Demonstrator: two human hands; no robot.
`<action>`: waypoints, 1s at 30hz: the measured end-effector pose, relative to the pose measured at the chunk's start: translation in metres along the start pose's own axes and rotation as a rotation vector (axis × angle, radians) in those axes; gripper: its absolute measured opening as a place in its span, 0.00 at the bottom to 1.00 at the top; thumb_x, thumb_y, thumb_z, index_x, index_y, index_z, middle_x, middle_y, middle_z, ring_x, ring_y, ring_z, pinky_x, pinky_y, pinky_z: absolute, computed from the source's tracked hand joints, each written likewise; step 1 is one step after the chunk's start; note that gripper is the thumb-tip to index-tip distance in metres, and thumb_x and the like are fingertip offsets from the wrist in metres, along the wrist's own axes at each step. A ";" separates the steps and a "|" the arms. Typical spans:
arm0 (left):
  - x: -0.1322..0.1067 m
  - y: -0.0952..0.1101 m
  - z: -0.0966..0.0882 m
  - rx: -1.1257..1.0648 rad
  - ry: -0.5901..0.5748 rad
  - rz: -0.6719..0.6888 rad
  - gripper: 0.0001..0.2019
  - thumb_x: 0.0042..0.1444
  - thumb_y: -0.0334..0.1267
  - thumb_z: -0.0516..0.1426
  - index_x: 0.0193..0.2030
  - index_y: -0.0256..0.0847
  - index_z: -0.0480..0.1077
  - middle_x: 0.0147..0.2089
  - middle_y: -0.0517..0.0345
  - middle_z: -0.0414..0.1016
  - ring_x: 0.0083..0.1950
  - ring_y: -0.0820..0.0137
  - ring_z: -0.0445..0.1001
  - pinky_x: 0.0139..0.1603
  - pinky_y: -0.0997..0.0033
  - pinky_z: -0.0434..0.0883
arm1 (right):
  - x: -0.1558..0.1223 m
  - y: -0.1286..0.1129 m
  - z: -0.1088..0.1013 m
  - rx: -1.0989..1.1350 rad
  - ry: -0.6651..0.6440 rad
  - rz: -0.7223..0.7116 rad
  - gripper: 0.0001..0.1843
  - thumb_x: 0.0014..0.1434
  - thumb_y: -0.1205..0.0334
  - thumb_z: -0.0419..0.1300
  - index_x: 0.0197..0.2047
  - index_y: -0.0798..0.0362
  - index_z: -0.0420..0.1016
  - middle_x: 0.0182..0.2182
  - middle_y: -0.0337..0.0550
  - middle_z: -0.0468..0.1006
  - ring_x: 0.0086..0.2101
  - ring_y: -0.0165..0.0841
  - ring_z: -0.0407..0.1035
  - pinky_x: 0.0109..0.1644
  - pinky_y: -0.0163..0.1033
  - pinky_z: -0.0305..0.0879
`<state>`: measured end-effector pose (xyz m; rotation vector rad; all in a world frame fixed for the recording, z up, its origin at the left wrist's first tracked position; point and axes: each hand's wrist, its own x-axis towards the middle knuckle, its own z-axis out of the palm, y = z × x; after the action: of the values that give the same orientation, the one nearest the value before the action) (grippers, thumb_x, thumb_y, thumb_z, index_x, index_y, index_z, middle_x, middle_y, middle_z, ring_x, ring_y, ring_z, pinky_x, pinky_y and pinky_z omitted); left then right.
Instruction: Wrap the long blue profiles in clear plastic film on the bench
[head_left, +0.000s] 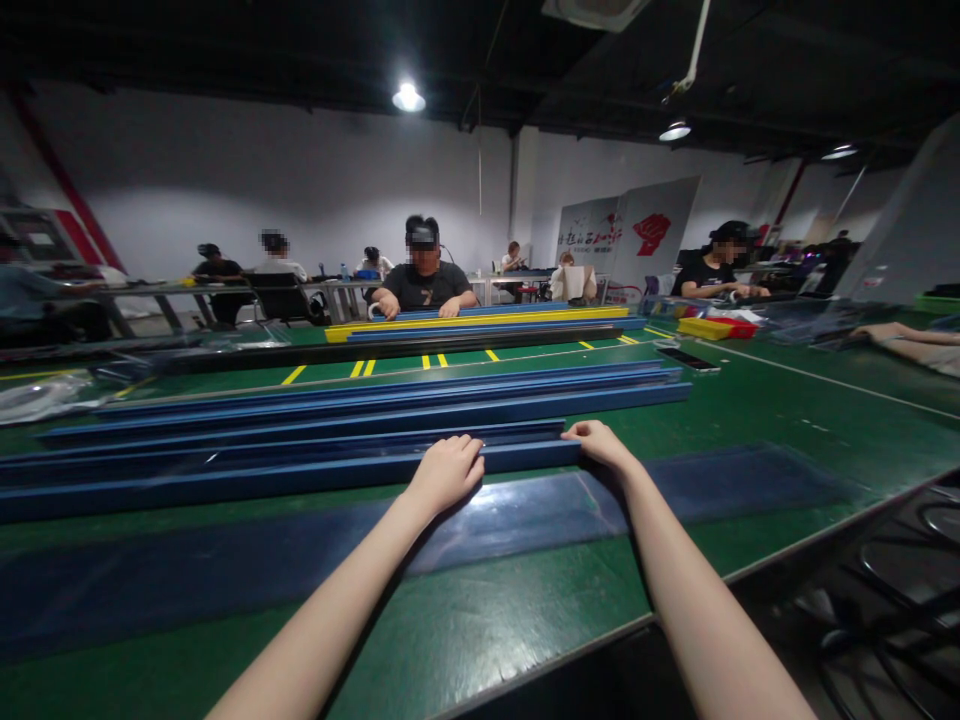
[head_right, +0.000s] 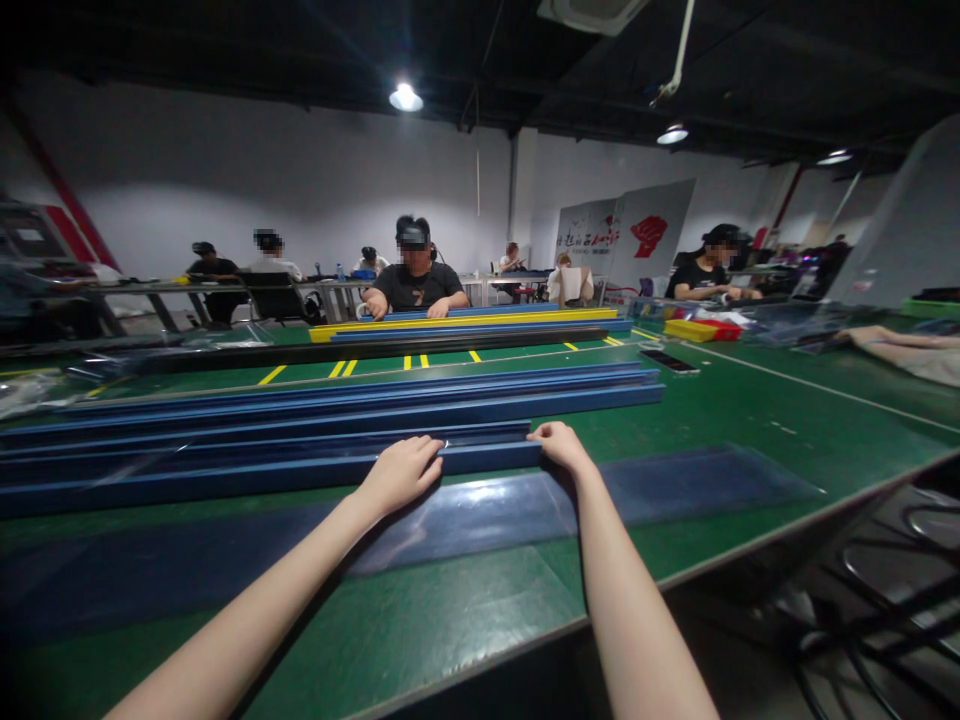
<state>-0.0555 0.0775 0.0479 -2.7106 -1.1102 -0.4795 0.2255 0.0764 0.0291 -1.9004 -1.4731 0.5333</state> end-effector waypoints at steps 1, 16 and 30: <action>0.000 -0.001 -0.002 -0.022 -0.013 -0.003 0.13 0.58 0.37 0.45 0.44 0.37 0.66 0.41 0.51 0.71 0.44 0.65 0.69 0.43 0.68 0.64 | 0.000 0.000 0.000 -0.002 0.001 -0.001 0.10 0.45 0.60 0.57 0.20 0.56 0.71 0.18 0.41 0.71 0.24 0.29 0.64 0.27 0.31 0.54; 0.012 -0.022 -0.008 -0.467 -0.032 -0.058 0.06 0.50 0.38 0.55 0.27 0.40 0.62 0.30 0.61 0.64 0.32 0.72 0.63 0.34 0.73 0.61 | -0.001 -0.001 -0.001 0.003 0.009 -0.008 0.09 0.45 0.60 0.57 0.20 0.56 0.72 0.18 0.41 0.72 0.24 0.30 0.65 0.28 0.32 0.55; 0.011 -0.022 -0.007 -0.425 -0.037 -0.047 0.06 0.51 0.39 0.55 0.28 0.39 0.64 0.30 0.60 0.65 0.33 0.71 0.64 0.34 0.73 0.60 | -0.001 0.001 -0.004 0.021 0.017 0.016 0.09 0.47 0.61 0.56 0.21 0.57 0.72 0.13 0.37 0.66 0.17 0.26 0.60 0.24 0.32 0.54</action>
<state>-0.0655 0.0981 0.0588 -3.0658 -1.2007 -0.7525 0.2289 0.0747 0.0306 -1.8969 -1.4376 0.5370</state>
